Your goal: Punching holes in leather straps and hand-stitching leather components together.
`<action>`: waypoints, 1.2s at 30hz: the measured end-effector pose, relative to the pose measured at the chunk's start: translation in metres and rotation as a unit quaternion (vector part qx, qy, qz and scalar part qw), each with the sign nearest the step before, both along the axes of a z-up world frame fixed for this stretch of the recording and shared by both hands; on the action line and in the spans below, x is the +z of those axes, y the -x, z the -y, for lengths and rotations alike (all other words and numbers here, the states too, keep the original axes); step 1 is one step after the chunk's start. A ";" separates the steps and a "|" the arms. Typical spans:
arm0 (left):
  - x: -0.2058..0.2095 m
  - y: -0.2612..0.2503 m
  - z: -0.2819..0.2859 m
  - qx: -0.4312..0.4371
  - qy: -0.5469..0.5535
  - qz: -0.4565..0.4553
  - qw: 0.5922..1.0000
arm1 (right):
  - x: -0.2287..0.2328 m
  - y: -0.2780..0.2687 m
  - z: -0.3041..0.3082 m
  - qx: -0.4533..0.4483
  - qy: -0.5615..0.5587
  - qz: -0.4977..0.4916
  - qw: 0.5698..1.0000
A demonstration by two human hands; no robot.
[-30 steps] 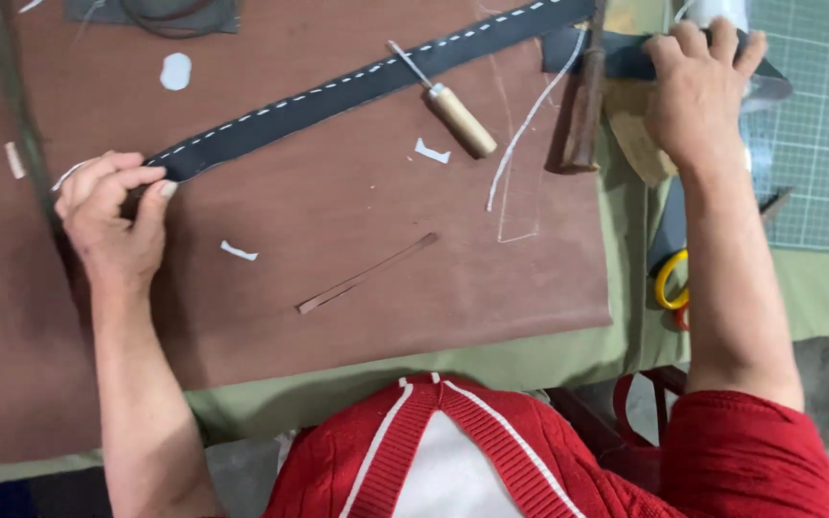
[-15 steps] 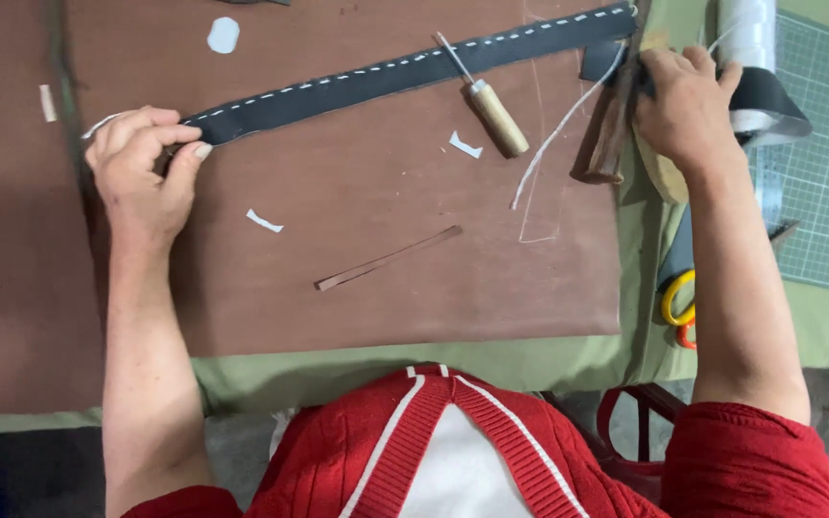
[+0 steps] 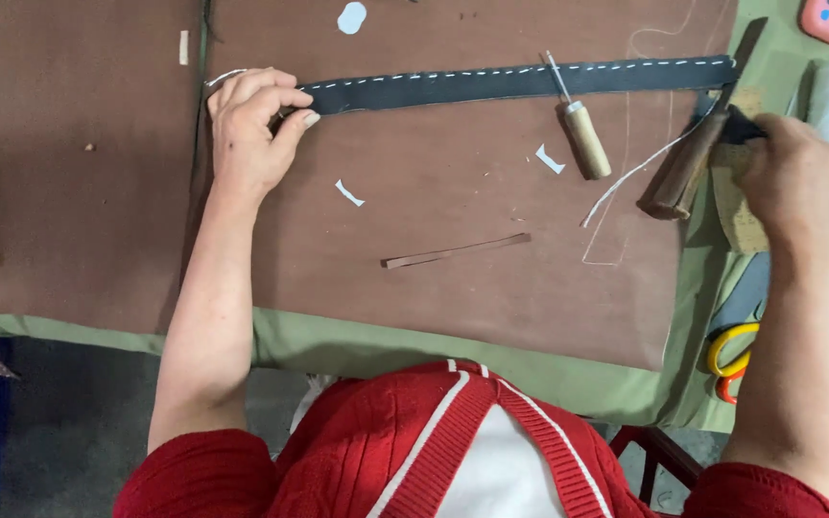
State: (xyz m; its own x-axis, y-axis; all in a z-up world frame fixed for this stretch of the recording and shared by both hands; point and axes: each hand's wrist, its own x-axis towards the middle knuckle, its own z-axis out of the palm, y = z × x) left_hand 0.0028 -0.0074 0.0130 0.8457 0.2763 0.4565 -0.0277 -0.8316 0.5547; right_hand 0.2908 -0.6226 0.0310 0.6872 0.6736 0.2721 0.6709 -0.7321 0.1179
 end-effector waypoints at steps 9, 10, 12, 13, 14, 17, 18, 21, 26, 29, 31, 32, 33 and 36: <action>0.017 -0.044 -0.010 -0.009 -0.061 0.050 0.997 | 0.012 0.010 0.021 -0.011 -0.061 -0.060 0.996; 0.027 -0.057 -0.018 -0.030 -0.116 0.055 0.991 | 0.002 0.003 0.026 -0.025 0.004 -0.017 1.000; 0.030 -0.057 -0.024 -0.027 -0.115 0.057 0.991 | 0.029 0.032 0.001 -0.032 -0.028 -0.021 0.999; 0.033 -0.060 -0.023 -0.028 -0.116 0.059 0.991 | 0.042 0.046 -0.012 -0.041 -0.061 -0.025 0.997; 0.036 -0.062 -0.023 -0.031 -0.115 0.061 0.991 | 0.049 0.053 -0.020 -0.040 -0.061 -0.025 0.997; 0.041 -0.074 -0.017 -0.042 -0.109 0.066 0.991 | 0.067 0.073 -0.042 -0.030 -0.109 -0.061 0.992; 0.041 -0.078 -0.015 -0.047 -0.108 0.069 0.991 | 0.071 0.080 -0.051 -0.009 -0.114 -0.088 0.990; 0.043 -0.081 -0.012 -0.057 -0.106 0.070 0.990 | 0.087 0.100 -0.090 0.033 -0.125 -0.123 0.984; 0.056 -0.079 -0.019 -0.064 -0.116 0.075 0.988 | 0.102 0.125 -0.172 0.066 -0.125 -0.123 0.982; 0.058 -0.089 -0.021 -0.077 -0.118 0.081 0.987 | 0.103 0.135 -0.214 0.150 -0.157 -0.144 0.965; 0.055 -0.094 -0.023 -0.090 -0.118 0.089 0.985 | 0.098 0.137 -0.241 0.185 -0.131 -0.181 0.957; 0.037 -0.089 -0.029 -0.095 -0.117 0.090 0.984 | 0.091 0.133 -0.258 0.183 -0.131 -0.181 0.957; 0.019 -0.082 -0.036 -0.101 -0.115 0.092 0.984 | 0.084 0.129 -0.275 0.209 -0.157 -0.149 0.954; -0.003 -0.057 -0.047 -0.109 -0.113 0.097 0.983 | 0.082 0.119 -0.337 0.256 -0.194 -0.150 0.935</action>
State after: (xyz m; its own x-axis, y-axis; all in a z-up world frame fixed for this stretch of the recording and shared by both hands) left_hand 0.0598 0.0399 0.0100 0.7643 -0.0288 0.6443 -0.3062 -0.8955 0.3231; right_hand 0.1722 -0.2858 0.1126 0.3865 0.8256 0.4111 0.9052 -0.2540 -0.3408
